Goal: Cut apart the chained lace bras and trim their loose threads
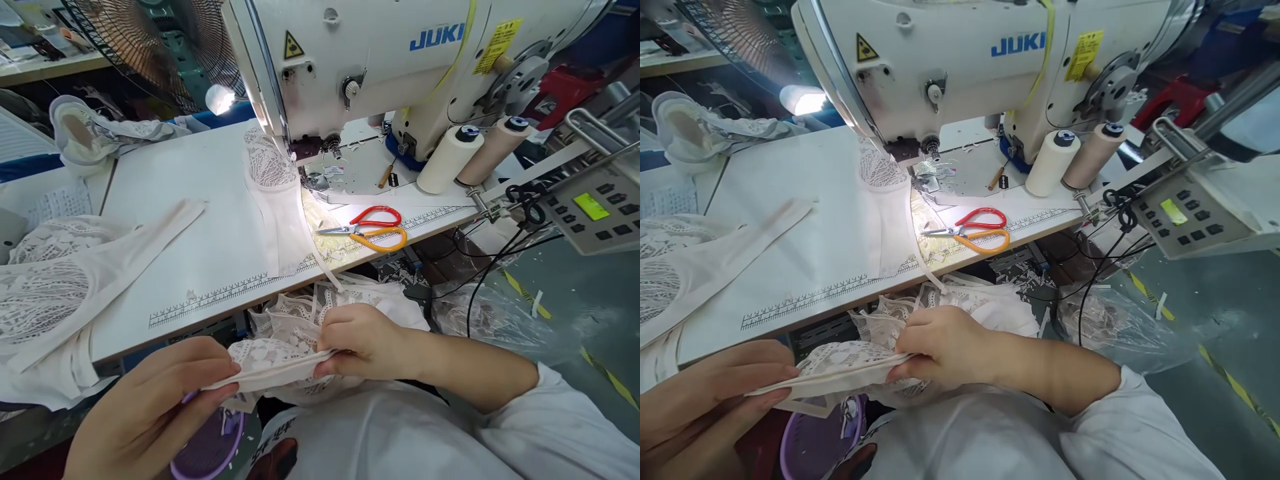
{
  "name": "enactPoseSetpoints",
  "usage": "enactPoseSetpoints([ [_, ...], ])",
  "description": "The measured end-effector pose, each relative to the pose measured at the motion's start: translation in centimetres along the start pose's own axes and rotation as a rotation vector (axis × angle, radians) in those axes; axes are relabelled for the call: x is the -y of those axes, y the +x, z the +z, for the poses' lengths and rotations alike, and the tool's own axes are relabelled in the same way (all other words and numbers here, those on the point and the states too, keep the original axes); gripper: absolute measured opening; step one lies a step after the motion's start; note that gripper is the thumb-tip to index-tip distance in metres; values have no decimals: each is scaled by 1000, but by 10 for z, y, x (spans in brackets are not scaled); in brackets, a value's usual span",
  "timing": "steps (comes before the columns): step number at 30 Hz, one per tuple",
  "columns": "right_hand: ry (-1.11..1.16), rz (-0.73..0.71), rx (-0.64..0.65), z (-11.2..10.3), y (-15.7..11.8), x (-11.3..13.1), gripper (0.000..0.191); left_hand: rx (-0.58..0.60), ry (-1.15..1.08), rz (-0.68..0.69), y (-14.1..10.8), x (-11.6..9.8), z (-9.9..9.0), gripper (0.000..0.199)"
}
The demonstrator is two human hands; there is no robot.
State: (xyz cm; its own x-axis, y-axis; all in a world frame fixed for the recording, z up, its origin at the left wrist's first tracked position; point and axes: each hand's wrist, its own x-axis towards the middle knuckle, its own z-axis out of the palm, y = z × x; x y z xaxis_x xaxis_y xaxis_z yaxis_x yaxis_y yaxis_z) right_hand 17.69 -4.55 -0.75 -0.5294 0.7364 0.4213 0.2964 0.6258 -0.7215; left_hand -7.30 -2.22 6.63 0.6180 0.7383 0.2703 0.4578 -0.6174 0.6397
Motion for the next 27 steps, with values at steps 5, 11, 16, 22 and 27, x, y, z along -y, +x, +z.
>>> enactPoseSetpoints([
  [5,13,0,7,-3,-2,1,32,-24,-6,-1,1,-9,6,27],
  [11,-5,25,55,-3,-7,5,22,133,-18,112,1,-2,1,17],
  [16,71,18,117,-3,-8,8,11,139,-61,-16,-7,-1,0,8],
  [22,114,44,147,-4,-9,12,8,187,-212,-319,-10,-2,4,12],
  [27,116,25,142,-5,-10,12,8,191,-438,-490,-8,0,7,20],
])
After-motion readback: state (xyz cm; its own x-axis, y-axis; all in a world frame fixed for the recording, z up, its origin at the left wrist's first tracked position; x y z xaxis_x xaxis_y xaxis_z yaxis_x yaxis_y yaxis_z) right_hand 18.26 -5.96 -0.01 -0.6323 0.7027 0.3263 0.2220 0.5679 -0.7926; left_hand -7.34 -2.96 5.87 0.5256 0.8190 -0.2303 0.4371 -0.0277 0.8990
